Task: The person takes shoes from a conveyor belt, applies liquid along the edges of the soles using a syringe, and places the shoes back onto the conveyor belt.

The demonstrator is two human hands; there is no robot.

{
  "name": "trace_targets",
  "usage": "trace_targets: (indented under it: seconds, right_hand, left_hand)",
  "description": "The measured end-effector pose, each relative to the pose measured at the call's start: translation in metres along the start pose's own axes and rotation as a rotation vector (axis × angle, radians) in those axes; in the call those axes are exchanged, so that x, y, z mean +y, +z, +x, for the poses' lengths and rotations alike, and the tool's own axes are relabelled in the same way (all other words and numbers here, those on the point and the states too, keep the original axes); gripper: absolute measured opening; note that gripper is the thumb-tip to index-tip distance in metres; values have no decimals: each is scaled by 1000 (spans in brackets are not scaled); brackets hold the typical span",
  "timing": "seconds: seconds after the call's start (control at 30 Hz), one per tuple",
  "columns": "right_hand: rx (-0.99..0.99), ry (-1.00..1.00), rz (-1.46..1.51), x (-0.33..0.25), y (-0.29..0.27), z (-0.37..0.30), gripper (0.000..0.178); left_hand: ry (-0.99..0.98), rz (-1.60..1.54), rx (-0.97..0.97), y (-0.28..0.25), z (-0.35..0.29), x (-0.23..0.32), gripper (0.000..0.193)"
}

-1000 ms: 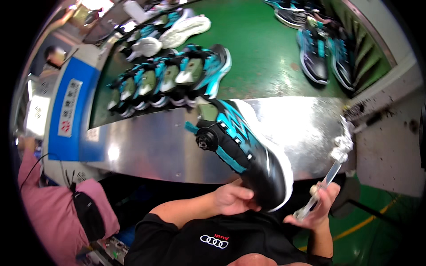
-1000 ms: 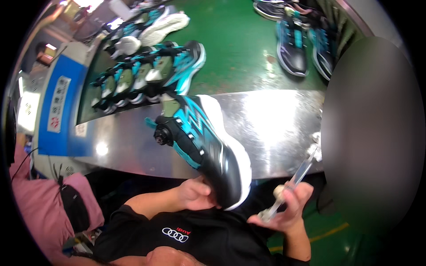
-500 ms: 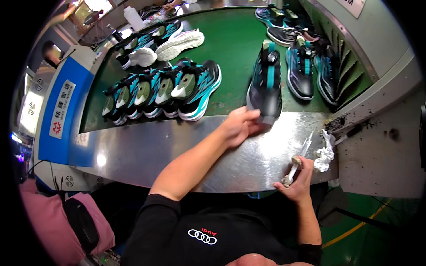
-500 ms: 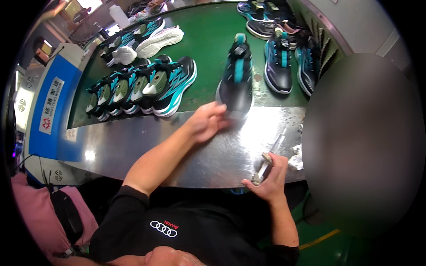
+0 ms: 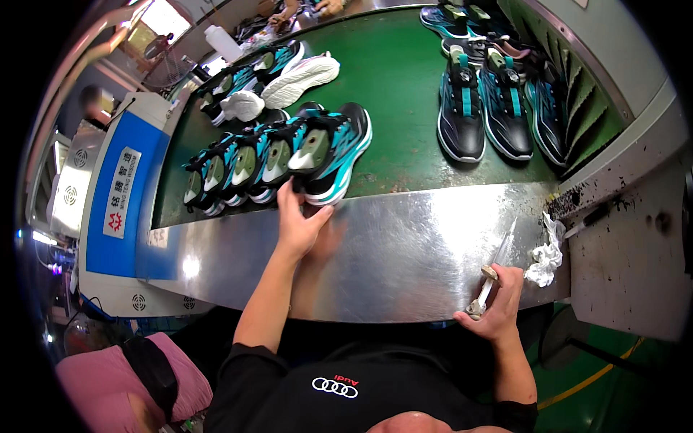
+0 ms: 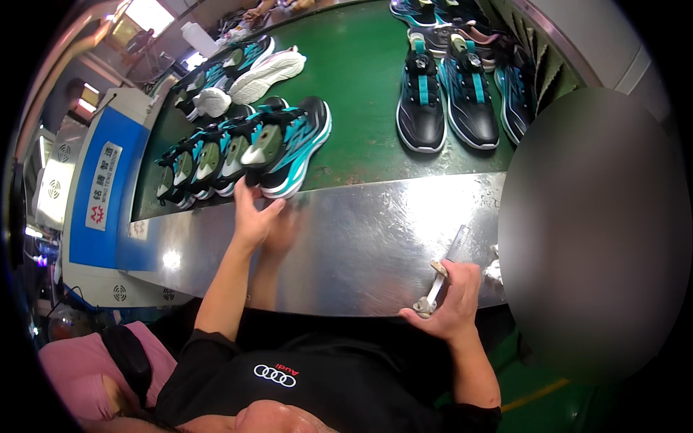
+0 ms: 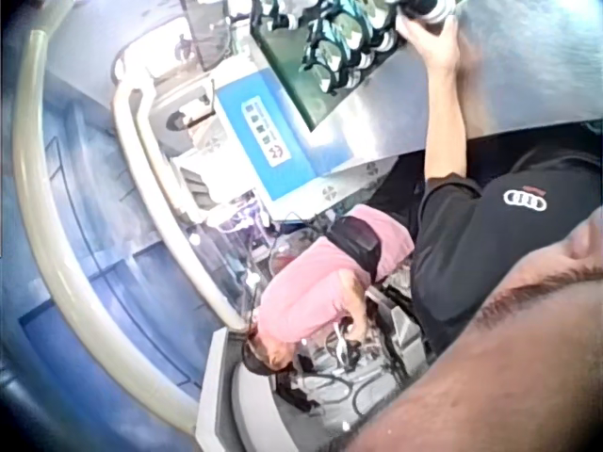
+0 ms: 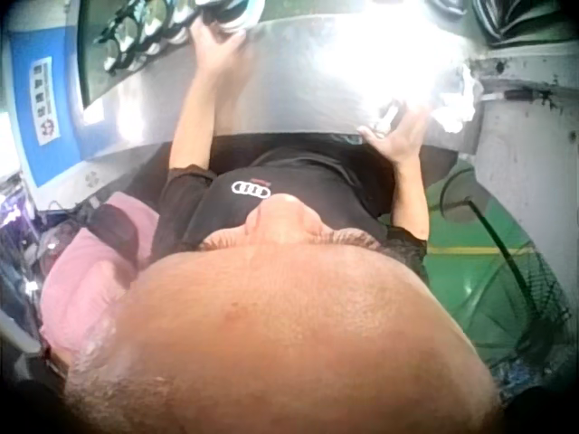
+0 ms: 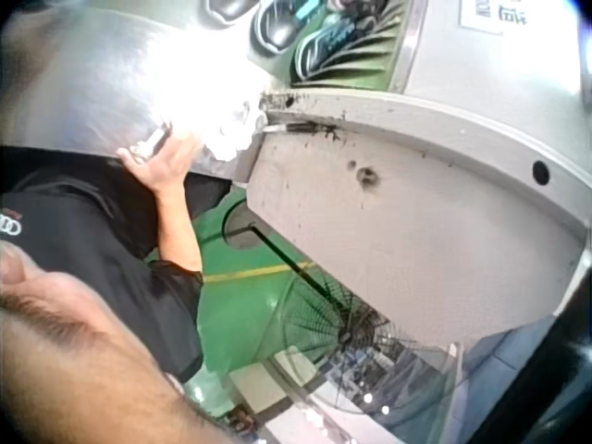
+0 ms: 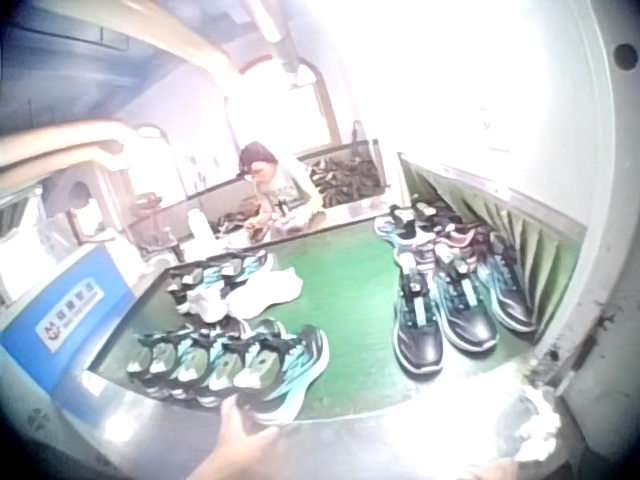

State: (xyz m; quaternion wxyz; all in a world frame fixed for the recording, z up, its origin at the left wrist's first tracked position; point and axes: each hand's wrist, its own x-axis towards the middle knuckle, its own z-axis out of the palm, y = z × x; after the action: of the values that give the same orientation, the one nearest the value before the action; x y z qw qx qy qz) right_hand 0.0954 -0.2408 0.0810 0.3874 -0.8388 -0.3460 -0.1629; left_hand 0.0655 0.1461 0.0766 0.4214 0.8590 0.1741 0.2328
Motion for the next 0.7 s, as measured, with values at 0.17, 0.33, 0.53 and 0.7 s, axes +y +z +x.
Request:
trace_targets:
  seconds: [0.17, 0.33, 0.53, 0.7]
  right_hand:
    - [12, -15, 3, -5, 3, -1, 87]
    - [3, 14, 0, -8, 0, -4, 86]
    - [-40, 27, -9, 0, -2, -1, 84]
    - [-71, -12, -13, -5, -7, 1, 87]
  left_hand:
    - [114, -503, -98, 35, 41, 20, 87]
    - [-191, -637, -112, 27, 56, 25, 83]
    - [-187, -602, -251, -38, -28, 57, 74]
    - [269, 220, -384, -35, -113, 78, 102]
